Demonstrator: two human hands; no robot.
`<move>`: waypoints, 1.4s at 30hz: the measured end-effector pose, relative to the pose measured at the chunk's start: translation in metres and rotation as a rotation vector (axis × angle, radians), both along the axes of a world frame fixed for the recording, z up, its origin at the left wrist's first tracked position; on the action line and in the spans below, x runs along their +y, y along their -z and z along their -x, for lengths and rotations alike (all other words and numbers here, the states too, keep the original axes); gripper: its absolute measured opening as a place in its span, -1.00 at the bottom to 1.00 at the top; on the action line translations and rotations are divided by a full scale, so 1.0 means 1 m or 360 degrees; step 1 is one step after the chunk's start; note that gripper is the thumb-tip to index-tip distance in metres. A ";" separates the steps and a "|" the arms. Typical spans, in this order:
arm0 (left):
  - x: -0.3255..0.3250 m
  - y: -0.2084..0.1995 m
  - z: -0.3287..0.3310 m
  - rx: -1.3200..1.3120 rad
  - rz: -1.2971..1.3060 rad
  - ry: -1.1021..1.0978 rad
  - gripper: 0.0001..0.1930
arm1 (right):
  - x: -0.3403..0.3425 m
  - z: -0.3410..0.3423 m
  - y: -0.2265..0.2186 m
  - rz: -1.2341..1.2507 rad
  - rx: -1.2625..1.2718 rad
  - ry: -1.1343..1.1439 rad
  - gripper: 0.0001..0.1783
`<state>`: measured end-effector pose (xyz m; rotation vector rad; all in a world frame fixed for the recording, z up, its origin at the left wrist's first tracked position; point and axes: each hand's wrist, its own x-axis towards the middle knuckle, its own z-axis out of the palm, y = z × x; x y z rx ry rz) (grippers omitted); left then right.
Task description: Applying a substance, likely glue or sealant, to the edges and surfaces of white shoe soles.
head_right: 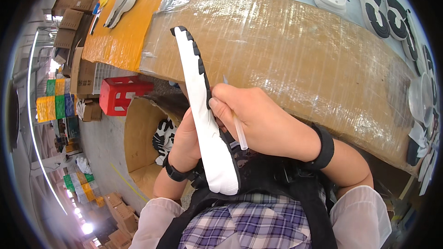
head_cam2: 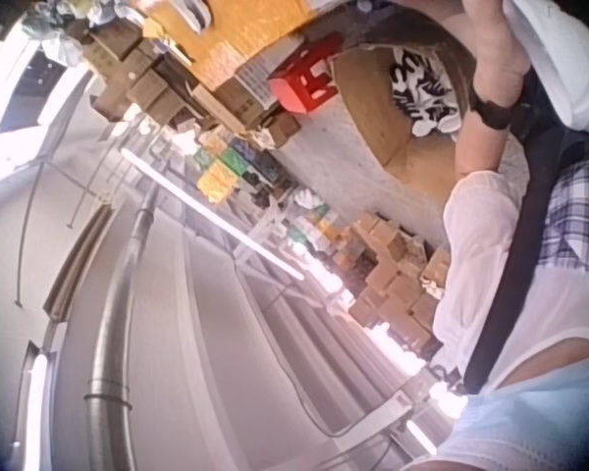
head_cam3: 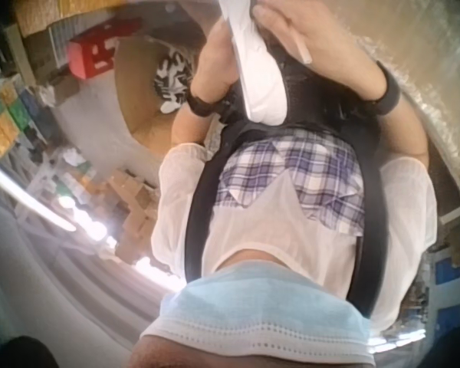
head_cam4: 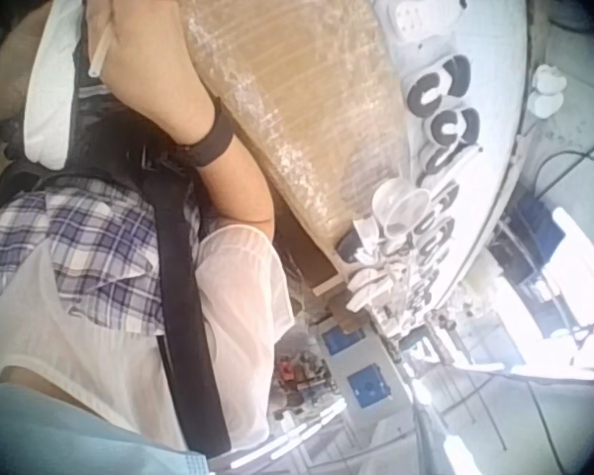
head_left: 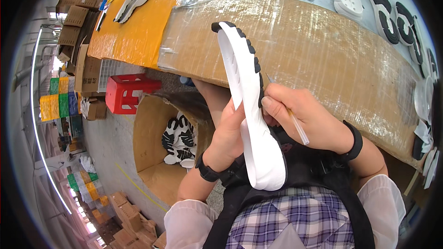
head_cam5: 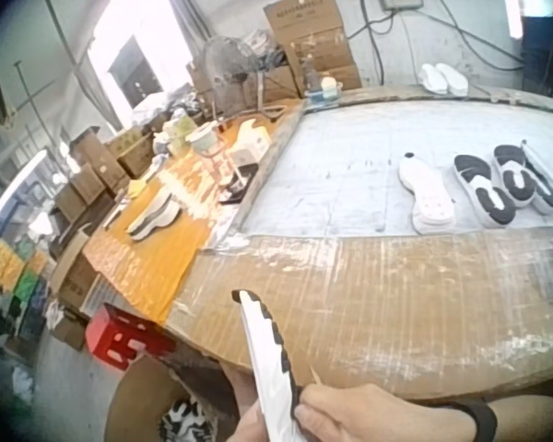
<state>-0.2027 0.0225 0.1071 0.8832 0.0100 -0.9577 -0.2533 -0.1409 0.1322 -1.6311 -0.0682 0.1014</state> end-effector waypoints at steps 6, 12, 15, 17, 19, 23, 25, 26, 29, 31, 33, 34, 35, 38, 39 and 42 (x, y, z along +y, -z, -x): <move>0.002 0.001 -0.002 0.0051 0.0008 -0.0046 -0.61 | 0.000 -0.004 0.000 0.0008 -0.0038 -0.0007 -0.78; 0.003 -0.016 -0.003 0.0119 0.0190 -0.0187 -0.65 | -0.003 -0.009 0.001 -0.0297 -0.0028 -0.0103 -0.77; 0.037 -0.018 -0.040 0.0868 0.1361 -0.0176 -0.64 | -0.020 -0.014 -0.002 -0.0004 0.0039 -0.0037 -0.78; 0.055 -0.053 -0.037 0.0635 0.2047 -0.0410 -0.60 | -0.039 -0.016 0.005 0.0031 0.0016 0.0114 -0.79; 0.078 -0.092 -0.027 0.0199 0.2402 -0.0803 -0.52 | -0.067 -0.021 0.009 0.0009 -0.0037 0.0315 -0.77; 0.124 -0.062 -0.054 -0.0061 0.2267 -0.1358 -0.41 | -0.173 -0.042 0.049 0.0702 -0.0259 0.1374 -0.71; 0.134 -0.025 -0.067 -0.0116 0.1605 -0.1412 -0.43 | -0.220 -0.057 0.068 0.1005 -0.0234 0.1798 -0.58; 0.125 -0.011 -0.072 -0.0136 0.1338 -0.1323 -0.46 | -0.239 -0.062 0.085 0.1027 -0.0248 0.1816 -0.58; 0.084 -0.010 -0.071 -0.0023 0.1197 -0.1055 -0.58 | -0.265 -0.085 0.107 0.1367 0.0123 0.1784 -0.51; 0.054 -0.006 -0.076 0.0005 0.1043 -0.0854 -0.62 | -0.265 -0.095 0.105 0.0813 0.0379 0.1859 -0.55; 0.026 -0.008 -0.075 -0.0021 0.0823 -0.0657 -0.65 | -0.261 -0.100 0.079 0.0326 0.0502 0.1637 -0.59; 0.013 -0.009 -0.072 0.0003 0.0678 -0.0606 -0.66 | -0.257 -0.098 0.064 -0.0145 0.0633 0.1399 -0.61; 0.000 -0.008 -0.069 -0.0101 0.0501 -0.0502 -0.66 | -0.243 -0.094 0.054 -0.0327 0.0503 0.1304 -0.64; -0.037 -0.012 -0.068 -0.0482 0.0032 -0.0157 -0.63 | -0.183 -0.071 0.034 -0.0590 0.0143 0.0950 -0.54; -0.047 -0.014 -0.069 -0.0500 0.0033 -0.0207 -0.63 | -0.161 -0.058 0.028 -0.0504 -0.0013 0.0893 -0.54; -0.074 -0.020 -0.074 -0.0837 -0.0277 -0.0372 -0.56 | -0.115 -0.013 0.014 0.0003 -0.0234 0.0823 -0.61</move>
